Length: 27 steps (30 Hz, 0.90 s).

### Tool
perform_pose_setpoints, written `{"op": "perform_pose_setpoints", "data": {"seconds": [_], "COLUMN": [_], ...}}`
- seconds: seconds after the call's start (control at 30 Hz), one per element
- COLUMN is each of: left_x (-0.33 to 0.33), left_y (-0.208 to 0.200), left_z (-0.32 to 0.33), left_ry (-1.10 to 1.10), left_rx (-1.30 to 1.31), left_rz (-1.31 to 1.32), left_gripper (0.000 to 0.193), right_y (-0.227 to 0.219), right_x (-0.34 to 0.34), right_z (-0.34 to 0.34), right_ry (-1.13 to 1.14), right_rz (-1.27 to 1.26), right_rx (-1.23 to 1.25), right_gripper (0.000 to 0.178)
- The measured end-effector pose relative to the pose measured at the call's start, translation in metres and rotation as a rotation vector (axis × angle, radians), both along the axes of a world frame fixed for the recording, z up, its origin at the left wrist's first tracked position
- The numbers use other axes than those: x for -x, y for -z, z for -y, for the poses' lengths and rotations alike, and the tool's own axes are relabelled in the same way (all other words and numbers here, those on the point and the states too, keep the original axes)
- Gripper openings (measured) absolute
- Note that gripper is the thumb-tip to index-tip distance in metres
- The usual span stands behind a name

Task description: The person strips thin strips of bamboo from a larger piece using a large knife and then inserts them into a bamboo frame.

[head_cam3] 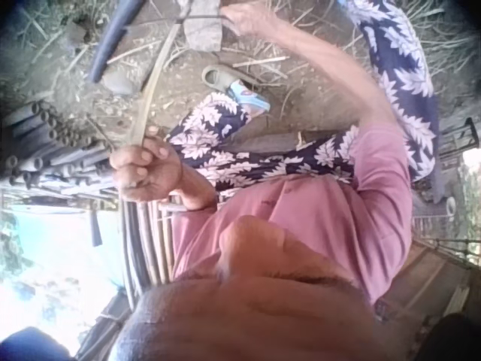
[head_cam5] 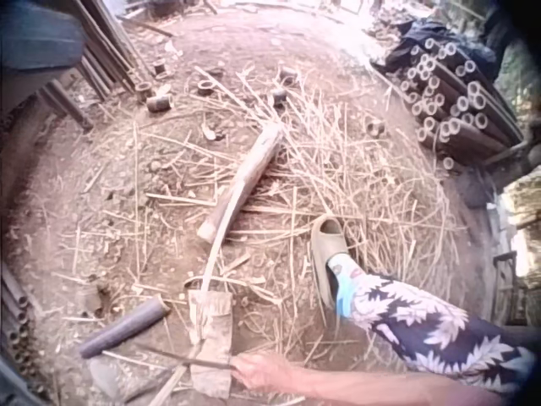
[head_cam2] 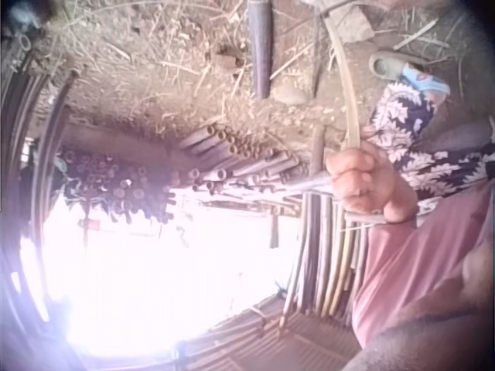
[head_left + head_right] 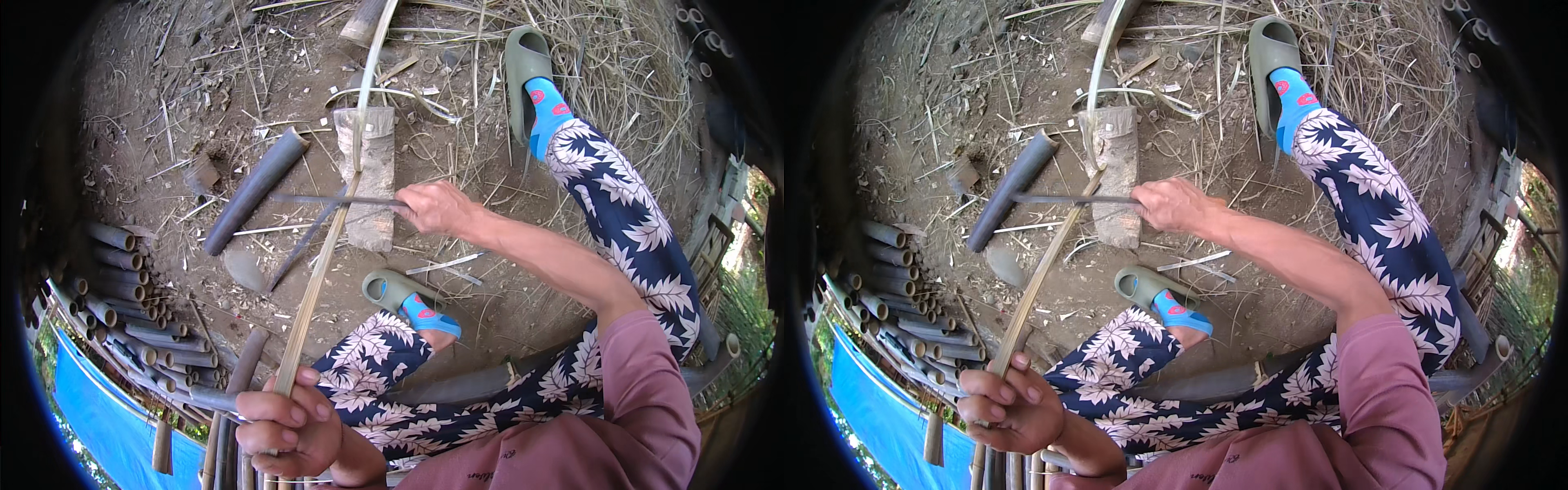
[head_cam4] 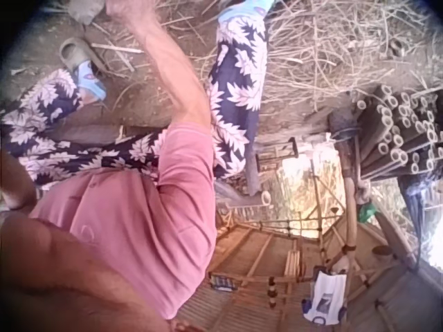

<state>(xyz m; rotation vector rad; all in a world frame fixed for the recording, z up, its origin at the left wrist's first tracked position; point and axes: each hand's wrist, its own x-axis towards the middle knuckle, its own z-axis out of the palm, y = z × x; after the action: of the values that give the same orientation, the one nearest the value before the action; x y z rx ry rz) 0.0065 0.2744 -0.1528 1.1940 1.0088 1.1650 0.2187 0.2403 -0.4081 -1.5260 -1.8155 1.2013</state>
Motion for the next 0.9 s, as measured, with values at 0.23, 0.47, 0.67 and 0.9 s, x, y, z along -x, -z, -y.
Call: {"op": "perform_pose_setpoints", "data": {"seconds": [0.23, 0.47, 0.67, 0.9], "left_x": [0.001, 0.013, 0.033, 0.004], "left_y": [-0.004, -0.052, 0.115, 0.059], "left_z": [0.004, 0.066, 0.084, 0.041], "left_ry": [0.052, 0.065, -0.007, -0.462], "left_rx": [-0.01, 0.83, 1.49, 0.391], "left_rz": [-0.028, 0.003, 0.374, -0.112], "left_gripper": [0.036, 0.076, 0.04, 0.015], "right_y": [0.023, -0.051, -0.129, -0.13], "right_x": [-0.025, -0.05, -0.052, -0.026], "right_z": [-0.018, 0.0, 0.004, 0.036], "right_ry": [-0.039, 0.512, 0.669, 0.671], "right_rz": [0.315, 0.321, 0.142, -0.1], "right_rx": [0.427, -0.019, 0.271, 0.349], "right_gripper": [0.036, 0.032, 0.035, 0.024]}}
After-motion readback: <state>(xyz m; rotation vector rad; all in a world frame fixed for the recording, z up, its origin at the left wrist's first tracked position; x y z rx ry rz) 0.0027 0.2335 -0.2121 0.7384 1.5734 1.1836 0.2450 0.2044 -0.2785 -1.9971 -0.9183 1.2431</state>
